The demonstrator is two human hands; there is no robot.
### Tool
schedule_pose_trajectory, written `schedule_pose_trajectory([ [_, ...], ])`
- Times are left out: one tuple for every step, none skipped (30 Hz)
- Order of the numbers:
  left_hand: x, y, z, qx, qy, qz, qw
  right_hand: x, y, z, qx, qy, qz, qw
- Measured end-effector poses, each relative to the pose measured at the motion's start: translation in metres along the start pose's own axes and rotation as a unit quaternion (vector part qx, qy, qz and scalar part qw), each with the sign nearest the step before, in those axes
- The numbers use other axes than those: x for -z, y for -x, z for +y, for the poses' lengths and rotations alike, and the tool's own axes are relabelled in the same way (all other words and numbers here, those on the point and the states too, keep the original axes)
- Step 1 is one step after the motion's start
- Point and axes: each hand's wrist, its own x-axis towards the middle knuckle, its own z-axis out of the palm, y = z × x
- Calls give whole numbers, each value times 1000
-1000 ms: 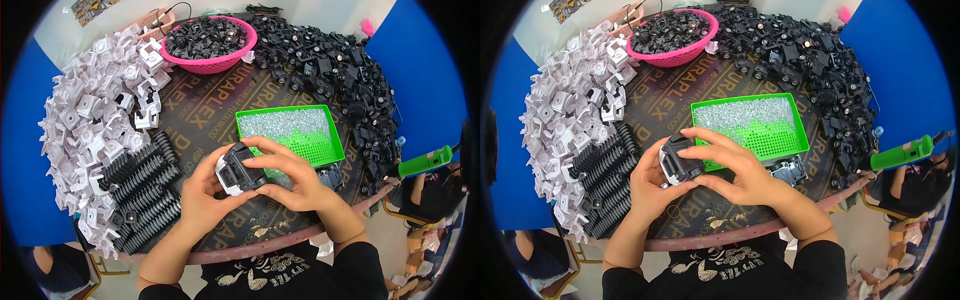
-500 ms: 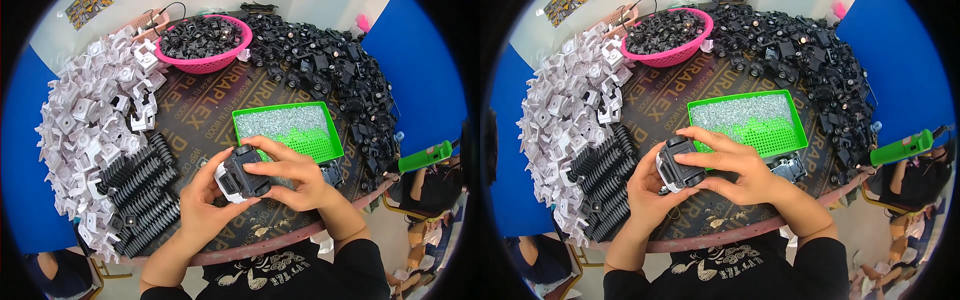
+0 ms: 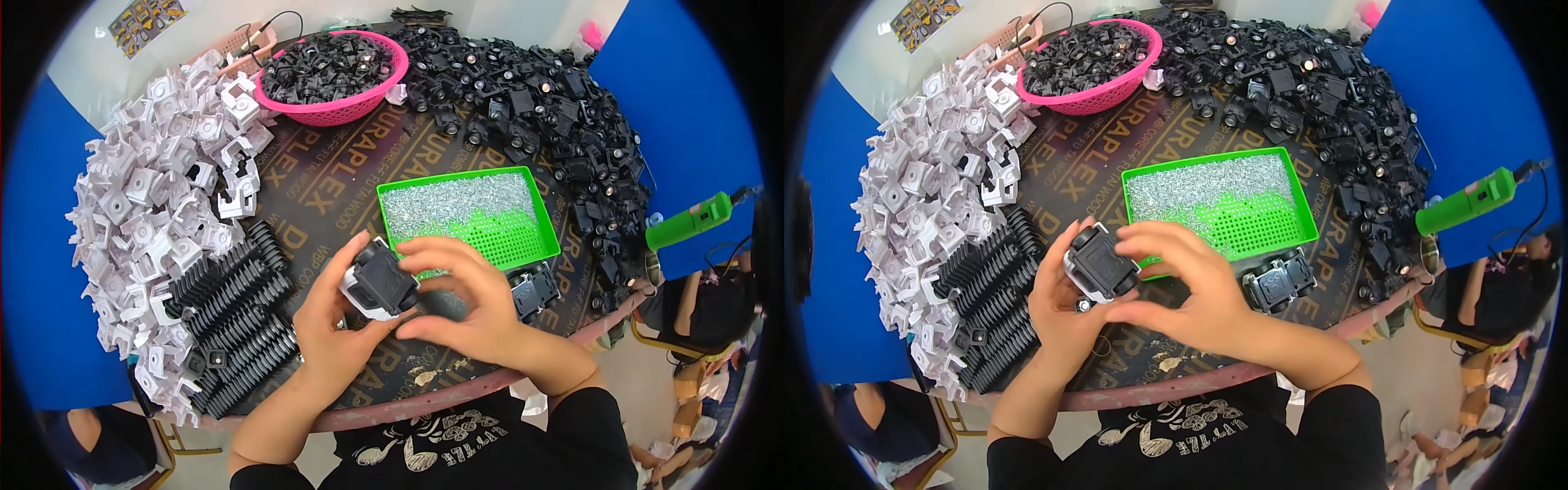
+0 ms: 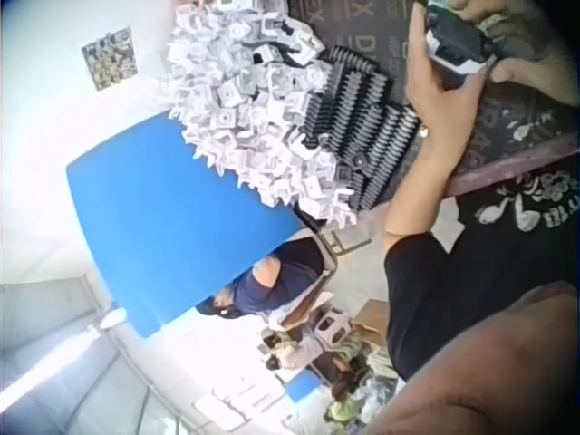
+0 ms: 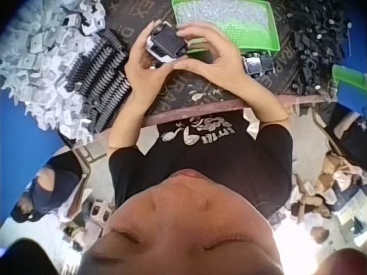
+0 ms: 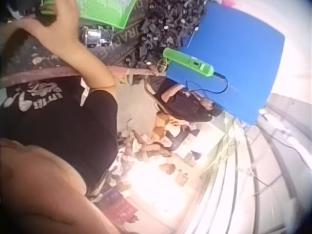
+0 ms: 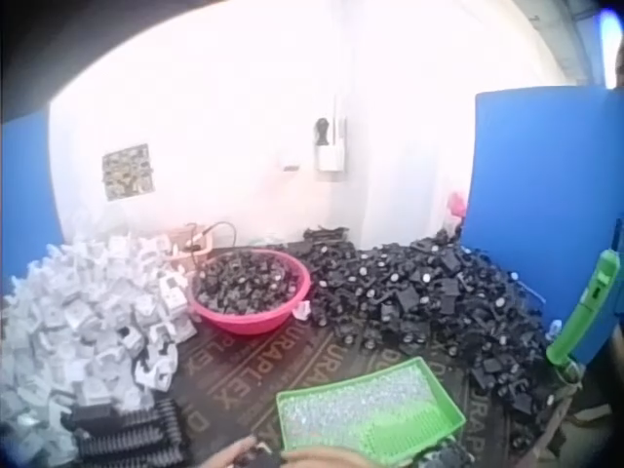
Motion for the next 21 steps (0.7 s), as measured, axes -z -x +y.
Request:
schedule_pose_trajectory([
  [0,3,-1,-2,-2,-4,1000,-2,2,-4,27,35,8,999],
  [1,7,-6,-55,-44,10,997,-7,6,-6,37,47,23,998],
  [2,9,-9,-108,-86,25,990,-10,10,-7,39,46,28,998],
  [2,10,-12,-160,-124,27,979,-13,12,-9,57,57,51,995],
  [2,11,-13,-164,-125,23,978,-15,14,-10,75,68,75,992],
  [1,12,-14,-210,-130,40,968,-19,18,-12,71,34,100,992],
  [1,13,-14,-255,-135,58,956,-20,18,-13,74,32,105,991],
  [1,14,-14,-273,-155,61,948,-19,18,-15,115,64,106,986],
  [2,14,-15,-276,-155,55,947,-19,19,-17,155,97,108,977],
  [2,14,-17,-316,-177,64,930,-19,21,-20,157,81,115,978],
  [1,13,-16,-355,-198,73,911,-19,22,-22,157,83,122,977],
  [0,15,-14,-365,-231,83,898,-19,24,-24,165,76,125,975],
  [0,20,-14,-371,-248,85,891,-19,28,-26,171,70,129,974],
  [1,25,-14,-376,-265,86,884,-18,33,-31,163,65,128,976],
  [3,28,-15,-387,-248,64,886,-18,38,-32,177,62,134,973],
  [-1,27,-7,-411,-258,56,873,-17,44,-32,191,60,138,970],
  [-4,28,-5,-435,-279,47,855,-15,50,-32,204,62,144,966],
  [-8,29,-4,-458,-298,38,837,-12,58,-32,200,68,150,966],
  [-14,24,-2,-485,-253,19,837,-10,64,-32,193,58,150,968],
  [-9,29,-1,-424,-223,-54,876,-6,70,-33,187,49,151,969],
  [-5,35,0,-358,-191,-126,905,0,76,-38,165,43,153,973],
])
